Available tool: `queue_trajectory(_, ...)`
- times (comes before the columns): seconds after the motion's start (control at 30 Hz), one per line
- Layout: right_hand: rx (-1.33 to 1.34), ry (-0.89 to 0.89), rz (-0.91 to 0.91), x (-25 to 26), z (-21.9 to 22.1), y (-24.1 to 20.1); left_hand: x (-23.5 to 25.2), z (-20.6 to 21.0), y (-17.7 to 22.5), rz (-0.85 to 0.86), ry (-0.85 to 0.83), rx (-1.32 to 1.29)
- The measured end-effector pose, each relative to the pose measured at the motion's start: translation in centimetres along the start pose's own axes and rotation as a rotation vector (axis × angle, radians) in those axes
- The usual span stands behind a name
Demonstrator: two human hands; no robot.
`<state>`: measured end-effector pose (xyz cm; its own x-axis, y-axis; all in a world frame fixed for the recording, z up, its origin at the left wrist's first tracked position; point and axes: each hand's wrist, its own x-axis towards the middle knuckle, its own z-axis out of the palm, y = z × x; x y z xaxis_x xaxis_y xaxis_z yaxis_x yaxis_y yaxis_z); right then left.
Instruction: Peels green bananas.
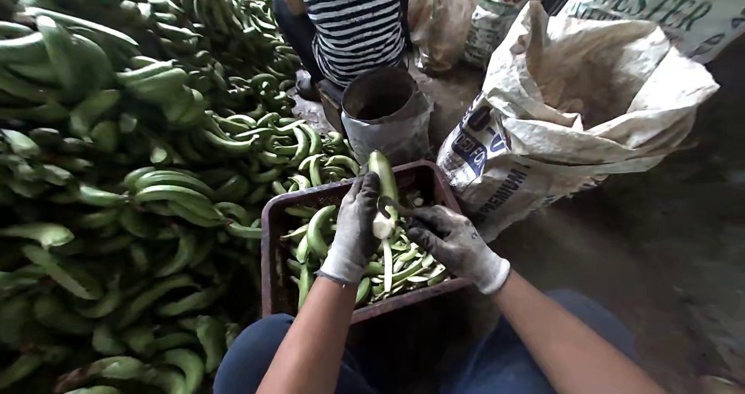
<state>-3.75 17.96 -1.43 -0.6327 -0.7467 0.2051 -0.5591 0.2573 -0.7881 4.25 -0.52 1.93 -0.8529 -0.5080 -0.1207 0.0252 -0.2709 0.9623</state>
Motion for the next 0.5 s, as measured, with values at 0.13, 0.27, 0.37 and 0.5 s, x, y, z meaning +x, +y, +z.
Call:
queue_trajectory(0.13,-0.157,0.192,0.046,2.5,-1.9,2.0,-1.0,0.1,0.7,-0.163,-0.269,-0.03)
queue_trajectory(0.27,-0.171,0.25,0.272,3.9,-4.9,2.9,-1.2,1.4,-0.5,-0.289,-0.413,-0.097)
queue_trajectory(0.37,-0.09,0.282,0.275,2.7,-4.5,2.2,-0.1,1.1,-1.3,-0.217,-0.268,-0.203)
queue_trajectory(0.5,-0.076,0.327,0.224,1.3,-1.7,0.8,0.6,0.6,-1.5,-0.145,-0.028,-0.447)
